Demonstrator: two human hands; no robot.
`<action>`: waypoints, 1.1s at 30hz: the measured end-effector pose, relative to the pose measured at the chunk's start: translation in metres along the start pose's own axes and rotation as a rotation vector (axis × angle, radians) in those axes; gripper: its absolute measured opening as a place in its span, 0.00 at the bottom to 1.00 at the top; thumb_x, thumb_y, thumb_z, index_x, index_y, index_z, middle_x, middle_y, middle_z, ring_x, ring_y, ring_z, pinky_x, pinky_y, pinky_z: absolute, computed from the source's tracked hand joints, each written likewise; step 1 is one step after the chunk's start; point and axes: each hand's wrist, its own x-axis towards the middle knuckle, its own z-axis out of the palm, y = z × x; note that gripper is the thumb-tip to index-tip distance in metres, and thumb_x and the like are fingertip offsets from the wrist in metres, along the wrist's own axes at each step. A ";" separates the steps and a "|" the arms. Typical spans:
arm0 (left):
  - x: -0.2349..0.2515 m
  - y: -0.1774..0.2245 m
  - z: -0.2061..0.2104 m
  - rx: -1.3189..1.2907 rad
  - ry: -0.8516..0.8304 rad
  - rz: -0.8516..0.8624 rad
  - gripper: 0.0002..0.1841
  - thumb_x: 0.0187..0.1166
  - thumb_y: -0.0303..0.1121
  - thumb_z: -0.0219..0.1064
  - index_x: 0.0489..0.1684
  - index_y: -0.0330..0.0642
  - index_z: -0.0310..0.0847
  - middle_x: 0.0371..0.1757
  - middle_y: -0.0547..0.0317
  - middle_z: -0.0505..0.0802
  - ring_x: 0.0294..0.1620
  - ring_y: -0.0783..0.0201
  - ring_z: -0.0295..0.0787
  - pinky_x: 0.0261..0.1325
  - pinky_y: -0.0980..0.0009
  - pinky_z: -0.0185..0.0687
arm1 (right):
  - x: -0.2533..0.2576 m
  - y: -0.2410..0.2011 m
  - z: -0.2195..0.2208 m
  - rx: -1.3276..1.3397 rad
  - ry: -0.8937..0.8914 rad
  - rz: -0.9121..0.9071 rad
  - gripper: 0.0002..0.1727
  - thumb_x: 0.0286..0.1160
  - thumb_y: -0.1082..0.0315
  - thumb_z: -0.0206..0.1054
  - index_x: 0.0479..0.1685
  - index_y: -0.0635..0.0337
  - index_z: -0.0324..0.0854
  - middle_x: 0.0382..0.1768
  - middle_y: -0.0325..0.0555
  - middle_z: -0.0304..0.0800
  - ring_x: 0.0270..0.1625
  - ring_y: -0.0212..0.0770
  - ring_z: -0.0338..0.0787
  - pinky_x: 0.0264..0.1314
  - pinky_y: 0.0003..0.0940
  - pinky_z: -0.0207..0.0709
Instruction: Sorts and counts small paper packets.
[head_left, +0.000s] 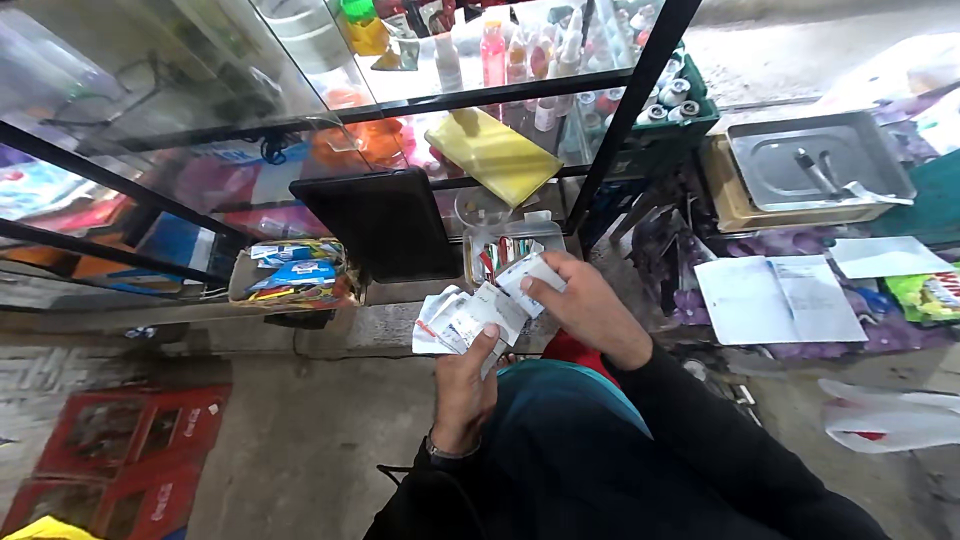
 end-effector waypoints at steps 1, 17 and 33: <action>0.000 0.000 0.000 0.000 0.014 -0.001 0.26 0.69 0.16 0.73 0.67 0.26 0.71 0.53 0.38 0.91 0.53 0.51 0.93 0.61 0.52 0.91 | 0.000 -0.001 -0.004 0.030 0.002 0.024 0.12 0.83 0.57 0.67 0.56 0.50 0.87 0.50 0.39 0.91 0.43 0.36 0.92 0.43 0.41 0.89; 0.000 0.001 0.000 -0.030 0.025 -0.025 0.27 0.70 0.19 0.76 0.69 0.26 0.71 0.55 0.36 0.91 0.54 0.50 0.93 0.62 0.52 0.90 | -0.002 -0.002 -0.009 0.150 0.099 0.031 0.13 0.87 0.59 0.63 0.63 0.51 0.83 0.43 0.44 0.95 0.38 0.40 0.95 0.36 0.40 0.91; -0.001 -0.004 0.001 0.015 -0.042 0.007 0.26 0.65 0.15 0.76 0.64 0.24 0.73 0.52 0.38 0.92 0.52 0.51 0.93 0.60 0.52 0.91 | -0.005 0.008 0.007 0.122 -0.141 -0.032 0.09 0.80 0.60 0.70 0.50 0.52 0.90 0.50 0.39 0.88 0.44 0.36 0.90 0.43 0.38 0.89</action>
